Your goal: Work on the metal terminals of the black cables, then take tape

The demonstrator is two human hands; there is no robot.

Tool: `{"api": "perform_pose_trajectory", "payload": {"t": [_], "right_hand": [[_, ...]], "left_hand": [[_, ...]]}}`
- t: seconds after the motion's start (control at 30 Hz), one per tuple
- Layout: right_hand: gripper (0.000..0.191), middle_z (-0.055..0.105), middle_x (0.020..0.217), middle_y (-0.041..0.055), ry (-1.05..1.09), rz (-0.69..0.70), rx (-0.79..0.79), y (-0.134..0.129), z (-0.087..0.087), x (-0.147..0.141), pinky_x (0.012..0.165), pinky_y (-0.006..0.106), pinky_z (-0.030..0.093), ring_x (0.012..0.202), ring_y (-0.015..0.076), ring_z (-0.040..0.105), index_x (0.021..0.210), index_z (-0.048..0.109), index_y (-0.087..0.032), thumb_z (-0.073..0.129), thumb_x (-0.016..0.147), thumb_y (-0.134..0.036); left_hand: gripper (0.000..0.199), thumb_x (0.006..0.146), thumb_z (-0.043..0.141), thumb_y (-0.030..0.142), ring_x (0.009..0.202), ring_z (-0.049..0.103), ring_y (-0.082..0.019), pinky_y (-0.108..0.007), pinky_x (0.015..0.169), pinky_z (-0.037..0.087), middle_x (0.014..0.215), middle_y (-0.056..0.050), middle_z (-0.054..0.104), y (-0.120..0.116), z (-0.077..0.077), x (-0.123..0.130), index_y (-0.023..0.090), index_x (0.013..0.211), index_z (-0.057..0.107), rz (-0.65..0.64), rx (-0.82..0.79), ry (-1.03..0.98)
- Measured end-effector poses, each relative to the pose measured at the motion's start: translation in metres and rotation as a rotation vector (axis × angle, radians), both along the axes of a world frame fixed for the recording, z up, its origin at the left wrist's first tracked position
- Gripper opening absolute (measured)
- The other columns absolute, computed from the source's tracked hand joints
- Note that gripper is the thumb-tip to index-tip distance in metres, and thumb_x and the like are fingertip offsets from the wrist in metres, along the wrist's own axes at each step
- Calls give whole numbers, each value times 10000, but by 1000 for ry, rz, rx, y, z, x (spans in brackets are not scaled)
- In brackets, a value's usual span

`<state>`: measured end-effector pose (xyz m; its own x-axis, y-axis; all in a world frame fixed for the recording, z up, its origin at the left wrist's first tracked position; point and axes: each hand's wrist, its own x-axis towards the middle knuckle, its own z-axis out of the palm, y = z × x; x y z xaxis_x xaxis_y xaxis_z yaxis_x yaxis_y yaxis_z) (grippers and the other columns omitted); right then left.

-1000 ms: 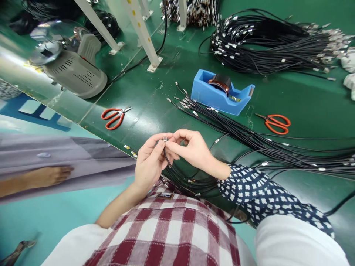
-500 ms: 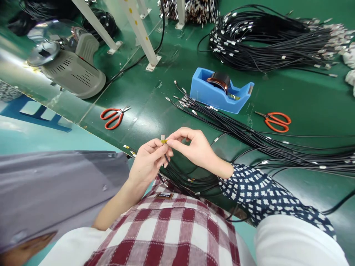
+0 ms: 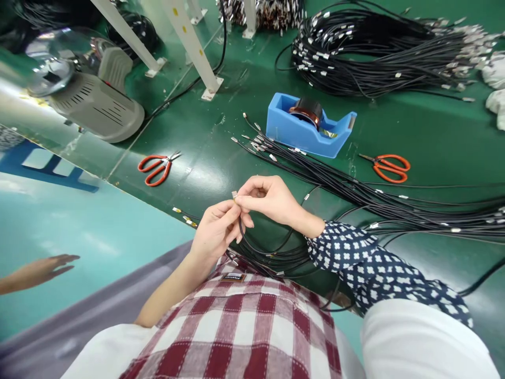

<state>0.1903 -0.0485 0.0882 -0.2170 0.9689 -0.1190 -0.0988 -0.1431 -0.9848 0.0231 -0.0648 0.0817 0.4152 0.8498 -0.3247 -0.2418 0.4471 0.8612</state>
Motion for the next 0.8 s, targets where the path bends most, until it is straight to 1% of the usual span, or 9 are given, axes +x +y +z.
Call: {"api": "perform_pose_trajectory", "payload": {"t": [0.13, 0.2, 0.27, 0.4, 0.47, 0.57, 0.63, 0.73, 0.8], "right_hand": [[160, 634, 732, 7, -166, -86, 177, -4, 3, -3, 600, 272, 392, 607, 101, 491, 700, 682, -173, 742, 774, -302], [143, 624, 711, 0, -221, -107, 200, -6, 6, -3, 609, 275, 386, 610, 103, 485, 699, 685, -174, 735, 785, -277], [134, 630, 706, 0, -234, -98, 190, -6, 8, -2, 618, 276, 394, 616, 107, 499, 720, 695, -173, 727, 799, -277], [156, 664, 745, 8, -108, 9, 109, -3, 6, 5, 646, 270, 443, 650, 116, 561, 774, 704, -170, 726, 813, -320], [167, 675, 770, 8, -26, 55, 65, 0, 4, 9, 665, 265, 462, 680, 119, 583, 760, 704, -169, 751, 791, -326], [185, 681, 766, 3, 48, 68, 11, 5, -1, 13, 682, 255, 472, 703, 115, 595, 695, 701, -164, 794, 746, -316], [181, 683, 742, -2, 87, 85, -37, 9, -6, 15, 680, 251, 479, 696, 114, 604, 699, 710, -164, 815, 721, -310], [164, 697, 741, -7, 142, 200, -76, 16, -10, 18, 685, 256, 501, 687, 113, 622, 793, 746, -177, 825, 710, -294], [152, 697, 741, -11, 170, 291, -47, 22, -10, 20, 690, 268, 517, 675, 116, 627, 786, 745, -183, 825, 704, -283]], "left_hand": [[237, 801, 780, 335, 348, 388, -13, -157, 379, 390, 680, -29, 734, 0, -1, 0, 143, 850, 650, 68, 63, 90], [226, 776, 804, 290, 368, 414, -14, -157, 392, 398, 699, -25, 735, 0, -3, 0, 146, 825, 638, 100, 88, 113], [215, 777, 799, 279, 361, 414, -12, -162, 391, 404, 693, -29, 732, 1, -4, 0, 140, 772, 635, 125, 108, 106], [193, 785, 786, 292, 319, 403, -19, -179, 372, 422, 665, -29, 735, 1, -6, 1, 142, 781, 666, 131, 114, 68], [168, 805, 771, 293, 319, 413, -22, -184, 377, 437, 682, -32, 744, 0, -7, 1, 146, 819, 691, 121, 122, 60], [149, 835, 745, 290, 331, 416, -21, -184, 386, 437, 698, -34, 747, -2, -9, 2, 150, 882, 727, 110, 152, 63], [152, 848, 734, 287, 339, 413, -18, -183, 392, 432, 709, -38, 747, -2, -10, 3, 149, 910, 740, 100, 165, 60], [153, 863, 719, 290, 347, 421, -20, -185, 403, 437, 712, -41, 745, -1, -8, 3, 144, 902, 746, 42, 156, 24], [176, 854, 729, 312, 343, 438, -28, -189, 401, 437, 692, -42, 737, 0, -6, 3, 136, 864, 742, -28, 121, -25]]}}
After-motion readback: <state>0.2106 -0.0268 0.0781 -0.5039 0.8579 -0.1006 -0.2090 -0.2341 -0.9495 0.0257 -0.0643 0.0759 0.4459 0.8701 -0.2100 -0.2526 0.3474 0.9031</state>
